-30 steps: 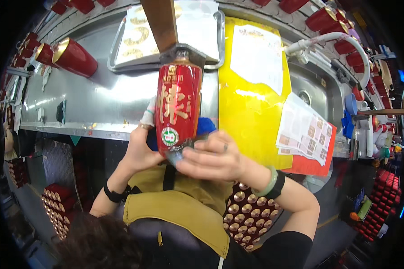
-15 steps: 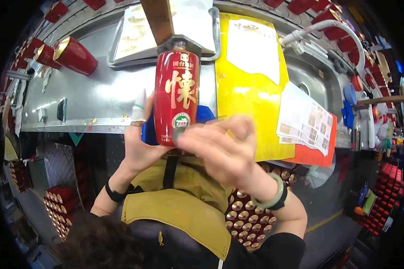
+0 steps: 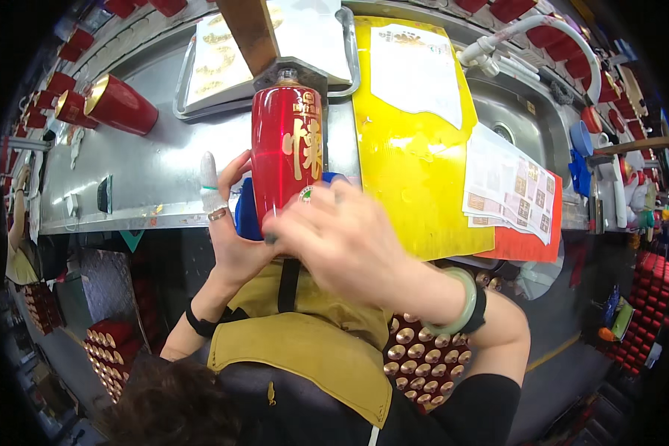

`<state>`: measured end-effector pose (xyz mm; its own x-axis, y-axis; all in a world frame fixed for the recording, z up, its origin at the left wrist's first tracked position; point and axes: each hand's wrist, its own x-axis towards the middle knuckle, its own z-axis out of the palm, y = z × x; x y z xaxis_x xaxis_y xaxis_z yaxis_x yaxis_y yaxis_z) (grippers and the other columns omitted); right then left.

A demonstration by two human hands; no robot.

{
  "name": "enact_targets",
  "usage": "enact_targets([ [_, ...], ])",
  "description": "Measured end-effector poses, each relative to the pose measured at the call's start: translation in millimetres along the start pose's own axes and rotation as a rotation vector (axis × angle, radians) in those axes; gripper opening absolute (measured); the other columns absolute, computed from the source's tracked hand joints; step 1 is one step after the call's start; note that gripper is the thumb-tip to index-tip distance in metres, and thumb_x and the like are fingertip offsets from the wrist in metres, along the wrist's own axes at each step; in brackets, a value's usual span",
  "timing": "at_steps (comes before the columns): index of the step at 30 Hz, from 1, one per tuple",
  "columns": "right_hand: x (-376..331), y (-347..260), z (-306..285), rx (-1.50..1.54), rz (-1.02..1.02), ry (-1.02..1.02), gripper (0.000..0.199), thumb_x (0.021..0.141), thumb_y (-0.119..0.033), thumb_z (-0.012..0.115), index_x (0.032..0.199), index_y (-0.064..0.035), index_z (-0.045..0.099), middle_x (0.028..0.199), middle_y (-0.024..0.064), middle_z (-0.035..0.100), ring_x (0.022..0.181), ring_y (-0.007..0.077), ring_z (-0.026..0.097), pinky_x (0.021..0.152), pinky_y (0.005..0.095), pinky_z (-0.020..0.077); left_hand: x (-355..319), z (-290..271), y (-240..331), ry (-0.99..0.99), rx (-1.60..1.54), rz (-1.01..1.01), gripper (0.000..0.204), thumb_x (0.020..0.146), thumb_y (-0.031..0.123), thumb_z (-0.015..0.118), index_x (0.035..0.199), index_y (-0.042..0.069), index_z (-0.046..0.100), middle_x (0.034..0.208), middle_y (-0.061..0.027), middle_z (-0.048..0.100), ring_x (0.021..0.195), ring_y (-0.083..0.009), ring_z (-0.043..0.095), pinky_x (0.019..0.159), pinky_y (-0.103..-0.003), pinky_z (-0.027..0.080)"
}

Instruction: Applying labels and decorative neck-seals to red and gold liquor bottles on a production line.

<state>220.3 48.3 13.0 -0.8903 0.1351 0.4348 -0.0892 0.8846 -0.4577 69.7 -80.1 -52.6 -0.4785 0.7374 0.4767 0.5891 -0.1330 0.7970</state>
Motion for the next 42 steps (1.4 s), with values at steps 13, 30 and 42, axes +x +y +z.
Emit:
enact_targets([
  [13,23.1,53.1,20.4,-0.347,-0.522,0.306,0.015,0.078,-0.020,0.070,0.094,-0.0196,0.069,0.088,-0.0061,0.064,0.077,0.0132,0.059,0.072,0.0308,0.0492,-22.0,-6.9,-20.0,-0.017,-0.009,-0.119,0.118,0.067,0.020,0.097,0.156,-0.010,0.024,0.133,-0.0203,0.062,0.121,-0.0299,0.064,0.106,-0.040,0.048],
  [30,-38.1,25.7,14.8,0.022,-0.418,0.190,0.026,0.078,-0.015,0.074,0.104,-0.0166,0.076,0.100,-0.0050,0.069,0.080,0.0121,0.058,0.072,0.0271,0.0479,-14.3,-10.9,-25.4,-0.180,0.023,-0.179,0.114,0.072,0.017,0.093,0.159,-0.005,0.023,0.134,-0.0219,0.059,0.119,-0.0307,0.066,0.104,-0.040,0.051],
  [42,17.3,30.3,-0.1,0.054,-0.036,0.112,0.029,0.075,-0.015,0.083,0.102,-0.0112,0.074,0.093,0.0039,0.072,0.084,0.0232,0.066,0.075,0.0360,0.0471,-5.6,-14.0,2.3,0.010,0.214,0.075,0.094,0.061,0.025,0.100,0.139,-0.004,0.055,0.134,-0.0170,0.065,0.121,-0.0303,0.058,0.103,-0.041,0.046],
])
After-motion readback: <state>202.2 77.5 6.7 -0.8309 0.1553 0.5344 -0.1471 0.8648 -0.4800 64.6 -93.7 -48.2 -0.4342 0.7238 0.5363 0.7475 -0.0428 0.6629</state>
